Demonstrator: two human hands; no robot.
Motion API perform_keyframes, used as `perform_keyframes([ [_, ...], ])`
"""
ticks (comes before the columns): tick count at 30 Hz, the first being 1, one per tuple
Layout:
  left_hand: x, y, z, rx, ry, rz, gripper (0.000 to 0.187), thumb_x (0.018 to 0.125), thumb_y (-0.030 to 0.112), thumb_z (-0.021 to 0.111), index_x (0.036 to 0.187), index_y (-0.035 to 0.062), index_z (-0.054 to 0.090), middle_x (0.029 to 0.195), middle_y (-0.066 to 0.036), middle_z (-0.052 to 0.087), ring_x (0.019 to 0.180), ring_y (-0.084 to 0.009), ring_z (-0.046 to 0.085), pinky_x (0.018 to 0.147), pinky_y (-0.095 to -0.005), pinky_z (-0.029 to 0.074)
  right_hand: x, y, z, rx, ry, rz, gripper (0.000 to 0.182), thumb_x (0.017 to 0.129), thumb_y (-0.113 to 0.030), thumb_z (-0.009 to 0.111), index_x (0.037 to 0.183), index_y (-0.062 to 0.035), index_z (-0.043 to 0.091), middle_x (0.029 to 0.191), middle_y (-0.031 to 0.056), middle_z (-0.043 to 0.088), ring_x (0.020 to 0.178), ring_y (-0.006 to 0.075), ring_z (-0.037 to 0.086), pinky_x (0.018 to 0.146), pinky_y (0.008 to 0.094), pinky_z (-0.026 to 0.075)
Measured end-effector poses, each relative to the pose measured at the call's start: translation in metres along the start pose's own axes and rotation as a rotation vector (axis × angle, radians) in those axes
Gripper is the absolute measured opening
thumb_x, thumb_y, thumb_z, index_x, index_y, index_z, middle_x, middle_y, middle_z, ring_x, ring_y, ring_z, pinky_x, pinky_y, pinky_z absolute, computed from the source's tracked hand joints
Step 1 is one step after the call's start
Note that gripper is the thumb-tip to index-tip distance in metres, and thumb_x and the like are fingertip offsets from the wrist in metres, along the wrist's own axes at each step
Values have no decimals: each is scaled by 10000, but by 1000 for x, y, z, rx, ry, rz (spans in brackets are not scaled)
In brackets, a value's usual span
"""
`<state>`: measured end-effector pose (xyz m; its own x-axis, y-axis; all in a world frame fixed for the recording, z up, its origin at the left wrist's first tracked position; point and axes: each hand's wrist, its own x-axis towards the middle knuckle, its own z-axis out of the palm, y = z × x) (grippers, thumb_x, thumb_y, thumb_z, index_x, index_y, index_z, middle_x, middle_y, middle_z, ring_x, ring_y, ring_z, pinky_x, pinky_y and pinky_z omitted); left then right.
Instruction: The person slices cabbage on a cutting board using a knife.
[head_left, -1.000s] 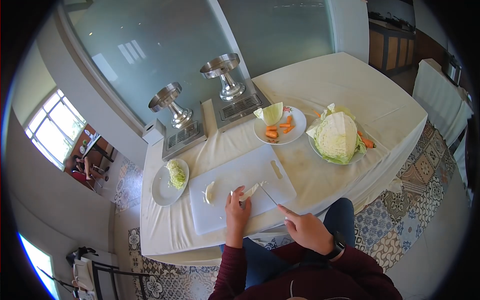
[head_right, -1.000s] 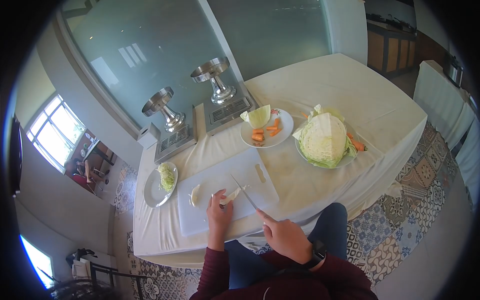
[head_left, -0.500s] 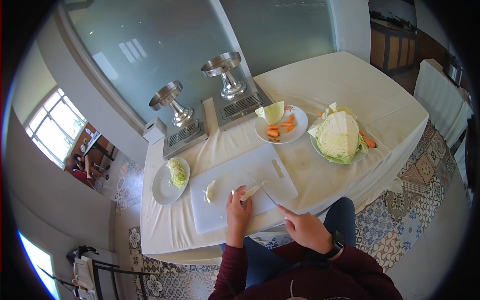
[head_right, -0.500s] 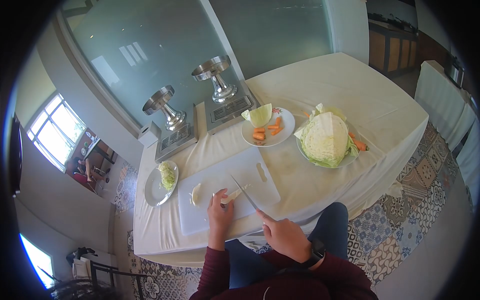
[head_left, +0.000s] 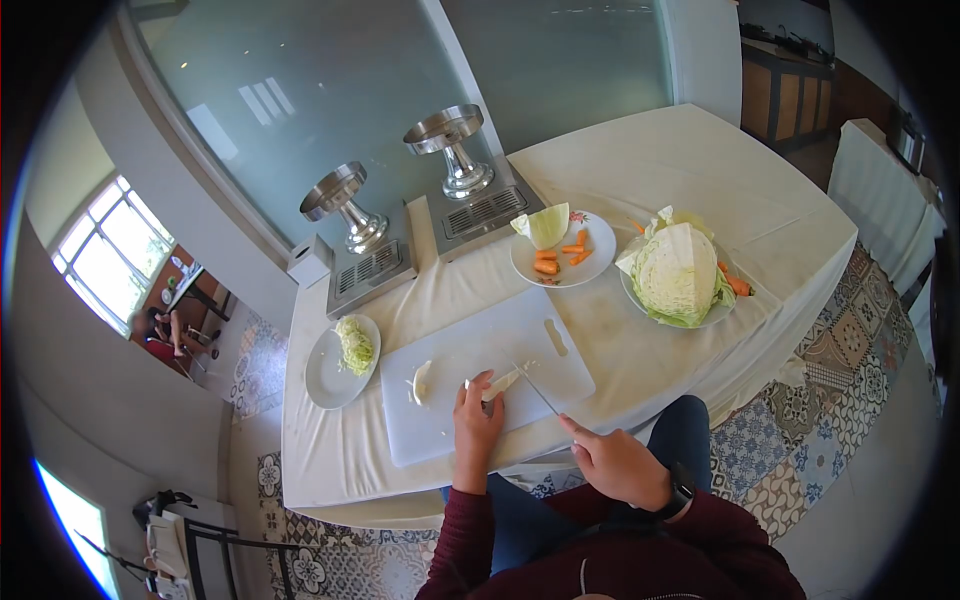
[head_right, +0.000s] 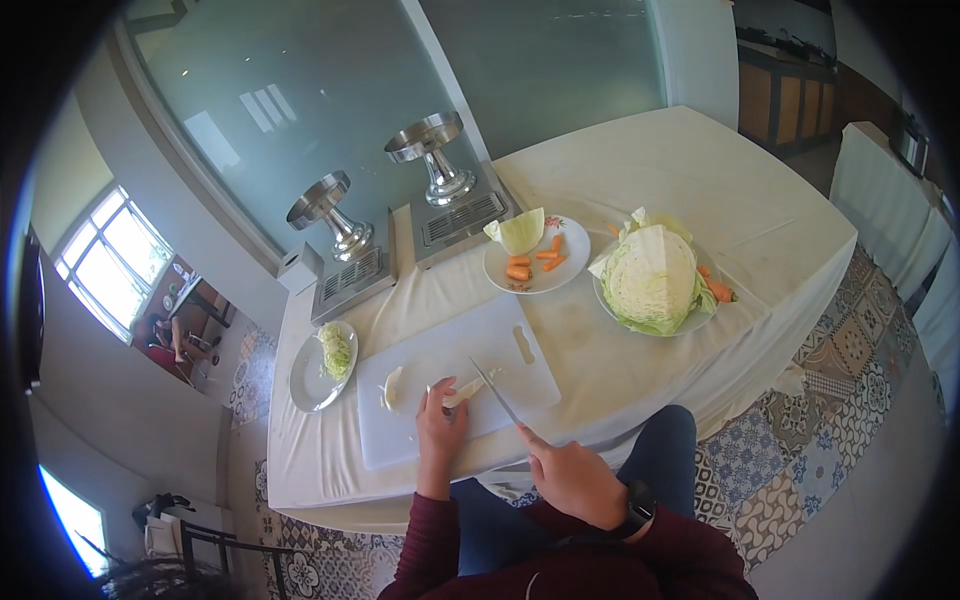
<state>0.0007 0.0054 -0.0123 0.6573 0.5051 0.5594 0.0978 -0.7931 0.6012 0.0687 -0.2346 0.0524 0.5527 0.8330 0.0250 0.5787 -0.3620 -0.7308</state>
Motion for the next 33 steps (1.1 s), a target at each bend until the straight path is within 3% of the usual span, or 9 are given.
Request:
perform_keyframes([
  [17,0,3,-1,-10,-8,-9,423,821,-32,696,1221,79,613,1007,-154,651,872,-282,659,622,-349,539,14,7,14,-27,53,-27,506,952,-159,543,1451,-102,480,660,250,611,599,449,603,580,526,481],
  [20,0,2,-2,-11,-15,-8,426,820,-34,694,1223,75,610,1002,-155,649,867,-283,657,622,-350,540,8,5,1,73,24,-35,520,953,-171,527,1457,-67,456,676,264,626,629,464,619,616,557,501],
  [33,0,2,-1,-15,-11,-20,409,826,-29,696,1213,76,617,1002,-159,644,845,-281,657,638,-347,549,8,5,5,57,57,-39,515,963,-167,529,1466,-89,449,653,252,612,593,447,603,584,540,474],
])
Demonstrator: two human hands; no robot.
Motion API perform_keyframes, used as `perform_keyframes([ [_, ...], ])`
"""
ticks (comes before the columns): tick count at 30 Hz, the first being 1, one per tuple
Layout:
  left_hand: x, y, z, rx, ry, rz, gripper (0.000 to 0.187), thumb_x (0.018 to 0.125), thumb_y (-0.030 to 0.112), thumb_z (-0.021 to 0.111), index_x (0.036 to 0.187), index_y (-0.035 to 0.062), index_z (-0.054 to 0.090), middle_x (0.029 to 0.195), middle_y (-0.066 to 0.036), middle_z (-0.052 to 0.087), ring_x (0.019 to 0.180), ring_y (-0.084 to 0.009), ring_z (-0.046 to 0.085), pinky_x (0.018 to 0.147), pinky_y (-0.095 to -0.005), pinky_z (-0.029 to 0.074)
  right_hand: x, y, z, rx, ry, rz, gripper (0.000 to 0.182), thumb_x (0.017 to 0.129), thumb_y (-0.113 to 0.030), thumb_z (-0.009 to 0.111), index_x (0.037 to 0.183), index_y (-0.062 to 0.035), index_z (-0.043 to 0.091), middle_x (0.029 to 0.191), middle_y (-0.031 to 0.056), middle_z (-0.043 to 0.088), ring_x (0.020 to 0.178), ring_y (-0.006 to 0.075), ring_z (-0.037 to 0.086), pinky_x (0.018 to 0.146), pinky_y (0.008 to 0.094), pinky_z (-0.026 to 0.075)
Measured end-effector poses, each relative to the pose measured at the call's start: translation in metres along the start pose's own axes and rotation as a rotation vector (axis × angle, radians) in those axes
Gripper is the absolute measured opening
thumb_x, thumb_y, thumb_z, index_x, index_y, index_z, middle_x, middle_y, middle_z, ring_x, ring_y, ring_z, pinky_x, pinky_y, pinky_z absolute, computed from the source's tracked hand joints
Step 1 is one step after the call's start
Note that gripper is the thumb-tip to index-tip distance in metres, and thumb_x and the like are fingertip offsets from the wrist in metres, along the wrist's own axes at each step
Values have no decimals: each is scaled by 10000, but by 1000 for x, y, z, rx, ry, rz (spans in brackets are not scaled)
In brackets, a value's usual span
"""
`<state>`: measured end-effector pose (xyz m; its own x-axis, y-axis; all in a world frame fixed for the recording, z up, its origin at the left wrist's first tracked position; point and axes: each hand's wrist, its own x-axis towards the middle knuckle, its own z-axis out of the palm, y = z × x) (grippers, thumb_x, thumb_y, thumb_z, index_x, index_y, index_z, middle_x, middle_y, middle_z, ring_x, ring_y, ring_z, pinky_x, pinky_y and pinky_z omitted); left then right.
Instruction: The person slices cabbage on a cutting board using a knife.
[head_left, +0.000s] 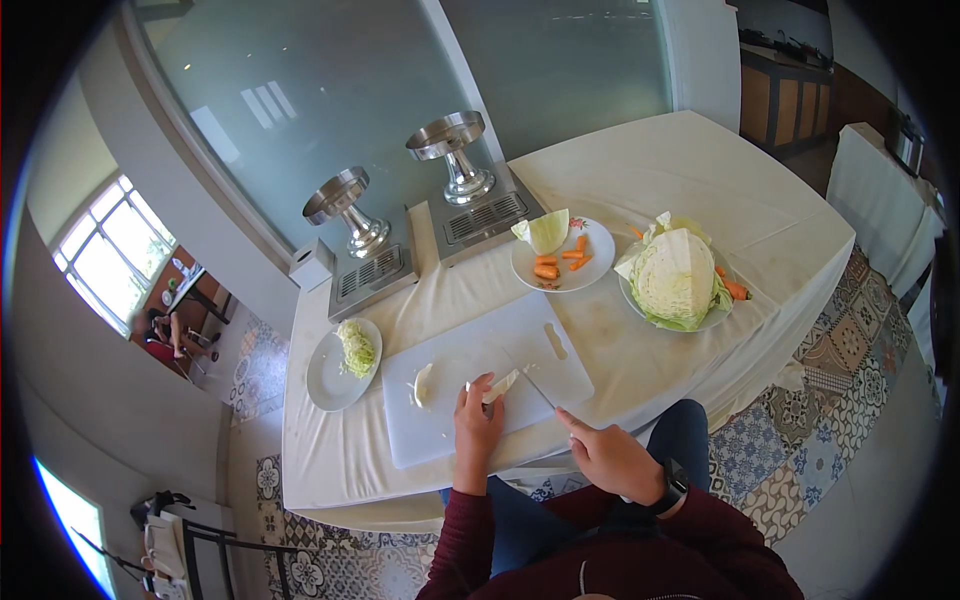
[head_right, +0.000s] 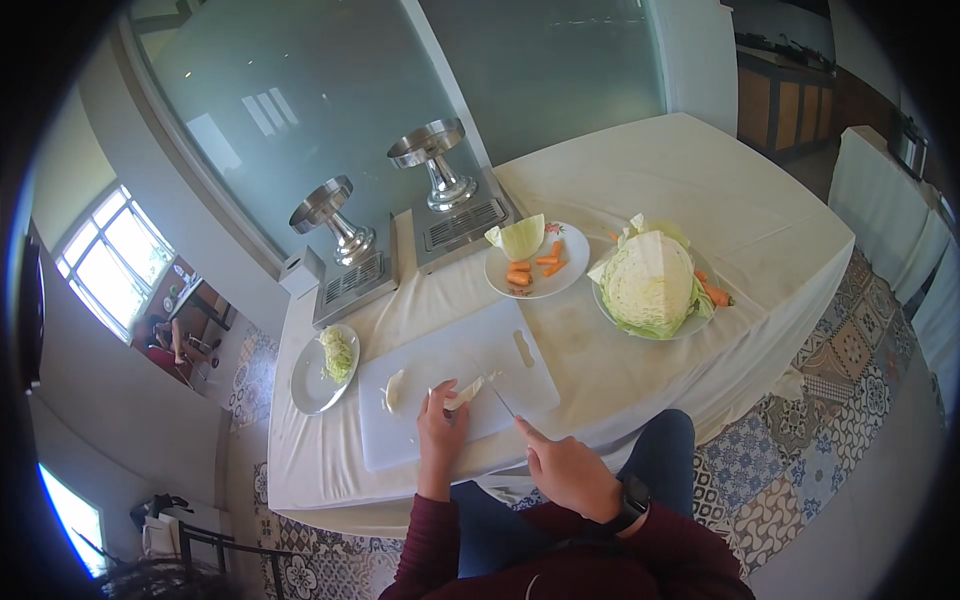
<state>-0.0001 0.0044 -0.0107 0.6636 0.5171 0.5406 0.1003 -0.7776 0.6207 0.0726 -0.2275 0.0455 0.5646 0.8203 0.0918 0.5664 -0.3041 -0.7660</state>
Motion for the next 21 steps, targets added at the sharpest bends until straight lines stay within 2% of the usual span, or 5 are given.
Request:
perform_keyframes([
  [2,0,0,0,9,-2,6,407,825,-30,697,1210,71,616,1008,-160,644,858,-282,657,643,-352,550,-1,3,2,20,42,-29,523,966,-153,537,1479,-104,444,623,237,588,544,423,580,540,497,448],
  [8,1,2,0,-1,5,22,415,818,-36,698,1210,66,611,1003,-153,650,897,-286,659,650,-350,549,-3,-4,-3,-4,7,-14,529,969,-153,533,1487,-115,435,627,232,591,550,419,585,534,494,446],
  [17,0,1,1,-7,-1,-2,421,818,-36,696,1215,72,610,1010,-154,655,901,-288,660,644,-360,541,-2,-3,2,-33,-1,-17,525,976,-177,525,1489,-115,428,636,226,606,562,422,594,553,519,462],
  [21,0,0,1,-1,7,27,419,821,-32,696,1217,76,612,995,-162,651,879,-290,661,631,-352,537,-2,-5,2,-56,-18,15,521,959,-190,539,1468,-115,455,652,246,623,601,449,618,590,561,498],
])
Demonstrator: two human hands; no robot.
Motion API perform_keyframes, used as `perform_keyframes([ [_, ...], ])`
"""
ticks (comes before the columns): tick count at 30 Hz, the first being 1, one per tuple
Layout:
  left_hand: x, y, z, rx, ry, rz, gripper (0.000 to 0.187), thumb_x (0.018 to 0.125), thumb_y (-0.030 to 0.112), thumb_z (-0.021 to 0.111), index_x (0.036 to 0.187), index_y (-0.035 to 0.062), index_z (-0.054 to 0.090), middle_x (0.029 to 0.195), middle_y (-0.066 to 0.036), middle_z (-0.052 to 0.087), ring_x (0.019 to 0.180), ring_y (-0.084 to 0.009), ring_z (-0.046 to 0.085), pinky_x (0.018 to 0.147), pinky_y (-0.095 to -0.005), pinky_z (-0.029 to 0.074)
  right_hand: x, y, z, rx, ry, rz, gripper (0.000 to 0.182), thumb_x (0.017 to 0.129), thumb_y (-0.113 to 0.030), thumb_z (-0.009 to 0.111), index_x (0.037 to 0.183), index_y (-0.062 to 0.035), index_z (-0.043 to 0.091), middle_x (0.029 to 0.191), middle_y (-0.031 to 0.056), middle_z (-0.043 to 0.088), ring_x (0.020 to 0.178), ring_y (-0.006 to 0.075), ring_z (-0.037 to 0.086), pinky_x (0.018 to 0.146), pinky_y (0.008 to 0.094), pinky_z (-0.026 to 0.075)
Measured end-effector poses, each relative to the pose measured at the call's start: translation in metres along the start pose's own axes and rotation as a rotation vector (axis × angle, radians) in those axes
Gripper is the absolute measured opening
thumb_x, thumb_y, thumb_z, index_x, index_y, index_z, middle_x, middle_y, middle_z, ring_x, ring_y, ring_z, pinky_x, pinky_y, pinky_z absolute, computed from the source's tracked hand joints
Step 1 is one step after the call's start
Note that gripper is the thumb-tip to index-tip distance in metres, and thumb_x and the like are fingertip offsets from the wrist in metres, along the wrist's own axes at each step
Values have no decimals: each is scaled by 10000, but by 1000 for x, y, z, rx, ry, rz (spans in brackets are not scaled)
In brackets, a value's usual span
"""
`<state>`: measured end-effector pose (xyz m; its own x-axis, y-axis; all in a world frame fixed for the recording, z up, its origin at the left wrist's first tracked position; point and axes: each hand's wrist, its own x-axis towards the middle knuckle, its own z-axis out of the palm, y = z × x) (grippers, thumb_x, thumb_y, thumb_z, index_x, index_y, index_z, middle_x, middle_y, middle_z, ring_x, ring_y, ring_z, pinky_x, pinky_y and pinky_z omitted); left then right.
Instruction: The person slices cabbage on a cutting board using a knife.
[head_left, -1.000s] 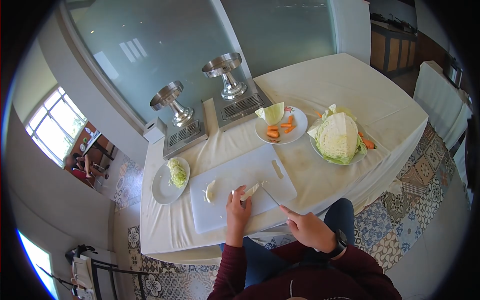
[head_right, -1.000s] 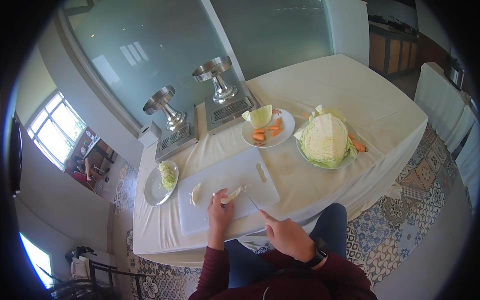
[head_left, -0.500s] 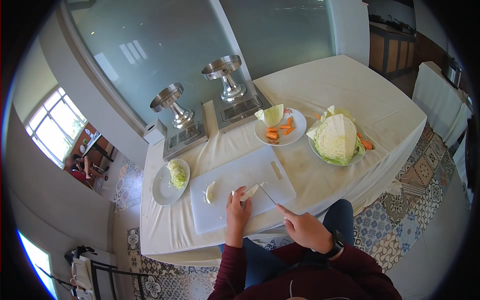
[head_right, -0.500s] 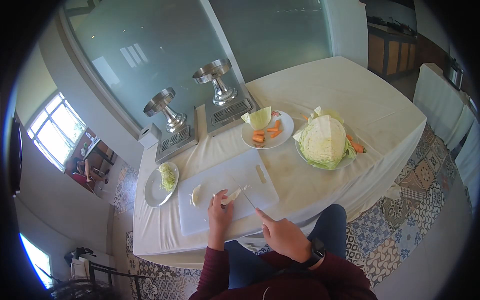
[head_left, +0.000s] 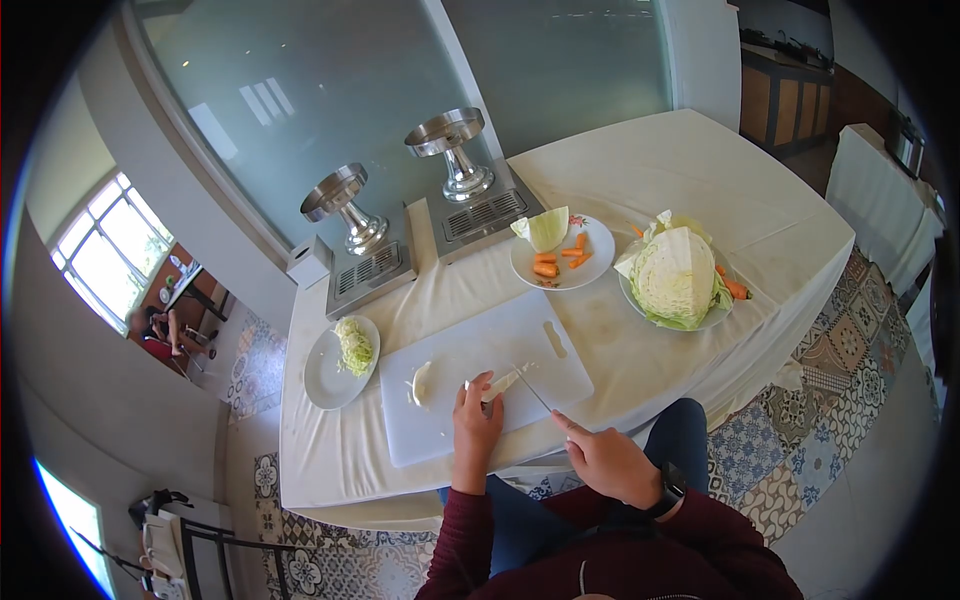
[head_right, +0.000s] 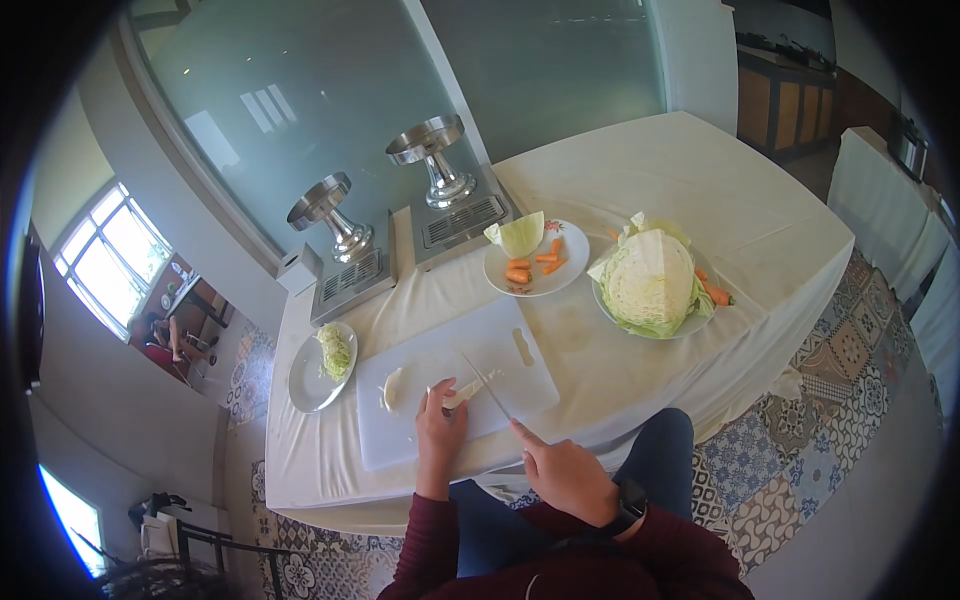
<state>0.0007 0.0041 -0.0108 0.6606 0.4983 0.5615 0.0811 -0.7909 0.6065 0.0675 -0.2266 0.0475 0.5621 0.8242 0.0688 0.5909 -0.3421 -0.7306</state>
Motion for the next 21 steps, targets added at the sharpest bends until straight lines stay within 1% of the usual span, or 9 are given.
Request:
perform_keyframes([
  [5,0,-2,1,-13,-8,-29,414,825,-27,695,1217,81,616,993,-163,651,863,-290,660,632,-352,535,0,3,3,3,-10,-2,531,956,-190,541,1471,-103,445,639,256,614,599,456,616,585,565,499],
  [11,0,0,0,-1,-2,6,410,826,-26,694,1214,79,617,991,-163,649,870,-287,659,624,-349,534,-5,-2,0,-29,-36,9,548,950,-189,548,1477,-90,433,625,251,613,581,454,615,591,569,509],
  [17,0,-1,0,-6,-9,-17,412,825,-31,692,1216,75,616,996,-160,650,876,-283,660,626,-351,533,-3,-5,-1,-53,-50,11,548,943,-172,544,1470,-66,435,620,251,613,580,451,620,595,568,513],
  [21,0,0,0,-3,-11,-13,421,820,-41,695,1216,73,613,1012,-154,653,879,-279,659,622,-347,533,8,3,8,-47,-16,-32,543,941,-163,540,1462,-46,440,622,250,614,580,448,621,592,562,512],
])
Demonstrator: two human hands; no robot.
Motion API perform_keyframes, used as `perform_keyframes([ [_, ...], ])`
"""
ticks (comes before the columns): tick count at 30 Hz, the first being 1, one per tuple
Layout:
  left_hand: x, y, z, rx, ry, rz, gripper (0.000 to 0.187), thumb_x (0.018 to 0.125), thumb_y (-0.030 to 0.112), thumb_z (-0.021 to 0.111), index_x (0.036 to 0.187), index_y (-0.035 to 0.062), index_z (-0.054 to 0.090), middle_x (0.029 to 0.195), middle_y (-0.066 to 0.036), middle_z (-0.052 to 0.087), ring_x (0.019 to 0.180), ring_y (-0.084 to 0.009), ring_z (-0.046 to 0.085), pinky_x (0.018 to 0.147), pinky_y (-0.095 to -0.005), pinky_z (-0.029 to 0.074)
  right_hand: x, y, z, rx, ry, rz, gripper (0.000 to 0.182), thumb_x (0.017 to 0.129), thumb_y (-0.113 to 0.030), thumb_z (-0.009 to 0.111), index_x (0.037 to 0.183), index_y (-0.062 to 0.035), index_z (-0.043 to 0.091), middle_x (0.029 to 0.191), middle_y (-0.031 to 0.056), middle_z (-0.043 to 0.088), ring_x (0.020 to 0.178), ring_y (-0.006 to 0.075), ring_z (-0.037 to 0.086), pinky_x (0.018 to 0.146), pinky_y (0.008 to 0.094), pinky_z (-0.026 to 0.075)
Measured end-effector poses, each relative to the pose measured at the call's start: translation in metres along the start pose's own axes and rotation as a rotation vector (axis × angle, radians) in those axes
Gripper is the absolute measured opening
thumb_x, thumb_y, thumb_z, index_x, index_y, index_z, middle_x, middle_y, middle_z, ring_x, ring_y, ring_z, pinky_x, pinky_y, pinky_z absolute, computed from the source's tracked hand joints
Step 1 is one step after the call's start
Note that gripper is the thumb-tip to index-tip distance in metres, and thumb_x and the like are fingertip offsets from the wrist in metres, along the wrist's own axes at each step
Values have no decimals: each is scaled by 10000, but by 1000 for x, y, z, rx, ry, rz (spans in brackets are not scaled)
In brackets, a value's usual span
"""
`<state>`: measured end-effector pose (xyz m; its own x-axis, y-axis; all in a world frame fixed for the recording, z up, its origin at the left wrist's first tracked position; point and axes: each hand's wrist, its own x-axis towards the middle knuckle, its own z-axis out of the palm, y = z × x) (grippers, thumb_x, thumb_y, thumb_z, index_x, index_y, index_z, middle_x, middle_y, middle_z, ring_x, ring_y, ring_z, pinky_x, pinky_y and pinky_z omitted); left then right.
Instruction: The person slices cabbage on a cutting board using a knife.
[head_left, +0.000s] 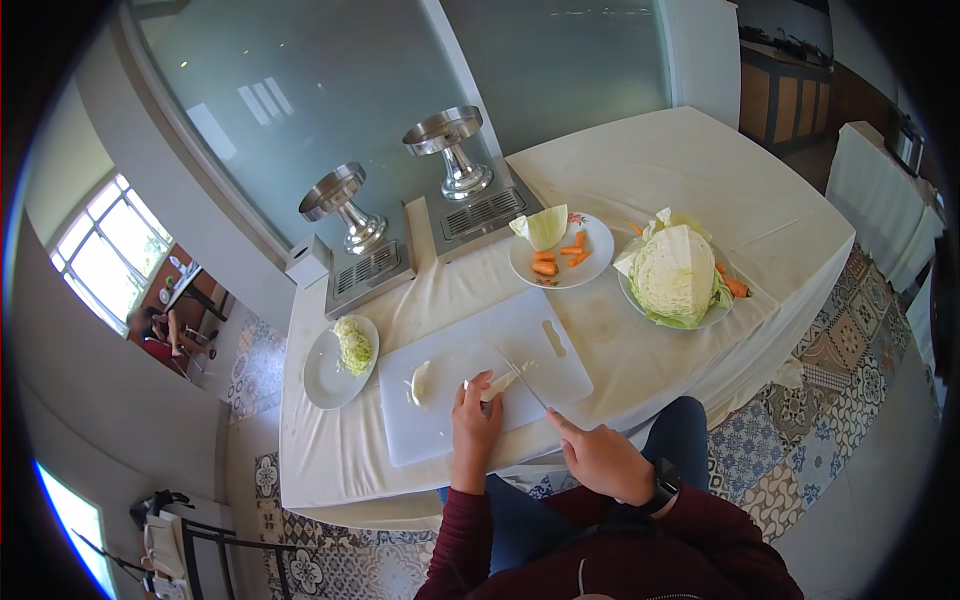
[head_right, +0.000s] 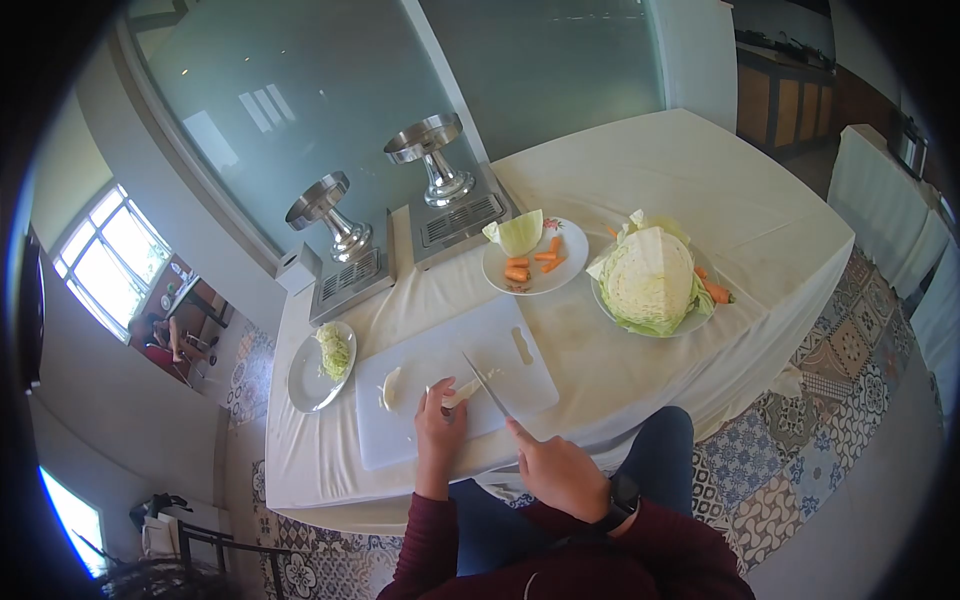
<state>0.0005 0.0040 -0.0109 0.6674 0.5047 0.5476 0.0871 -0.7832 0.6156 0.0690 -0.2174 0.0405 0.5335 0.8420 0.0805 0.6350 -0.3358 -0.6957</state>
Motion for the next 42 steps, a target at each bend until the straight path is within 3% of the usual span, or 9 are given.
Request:
perform_keyframes([
  [5,0,2,-1,1,5,13,421,816,-44,700,1212,71,611,1037,-148,659,891,-277,660,625,-350,536,12,1,3,-4,22,-29,533,940,-156,537,1451,-32,450,620,244,613,584,444,622,597,552,511],
  [11,0,-1,-1,15,-8,7,423,820,-39,696,1219,72,609,1031,-156,660,886,-289,659,629,-358,536,6,6,1,65,32,2,534,954,-142,530,1477,-95,435,642,243,608,575,437,600,574,521,477],
  [14,-1,-3,0,7,-5,9,425,821,-30,698,1223,77,609,1015,-162,658,884,-295,658,632,-365,536,1,1,-9,114,-1,29,508,955,-156,524,1446,-43,458,683,274,629,612,465,615,611,558,497],
  [23,0,-2,1,5,10,19,431,820,-19,702,1225,97,610,991,-158,652,864,-306,665,640,-371,543,-6,-5,-15,110,21,37,508,959,-170,531,1453,-76,458,683,250,635,620,444,621,607,553,490],
  [26,-1,-3,1,9,-1,-1,429,821,-17,702,1224,98,610,994,-157,652,878,-308,668,647,-369,548,-8,-4,-11,117,66,-16,520,965,-167,536,1476,-115,448,646,232,608,571,425,596,553,508,458],
  [42,0,-2,0,8,-21,-18,409,826,-30,689,1214,73,609,1039,-165,653,908,-294,666,635,-355,549,-13,-6,-5,5,-20,30,541,957,-188,527,1474,-72,421,623,248,615,580,452,615,592,569,503],
])
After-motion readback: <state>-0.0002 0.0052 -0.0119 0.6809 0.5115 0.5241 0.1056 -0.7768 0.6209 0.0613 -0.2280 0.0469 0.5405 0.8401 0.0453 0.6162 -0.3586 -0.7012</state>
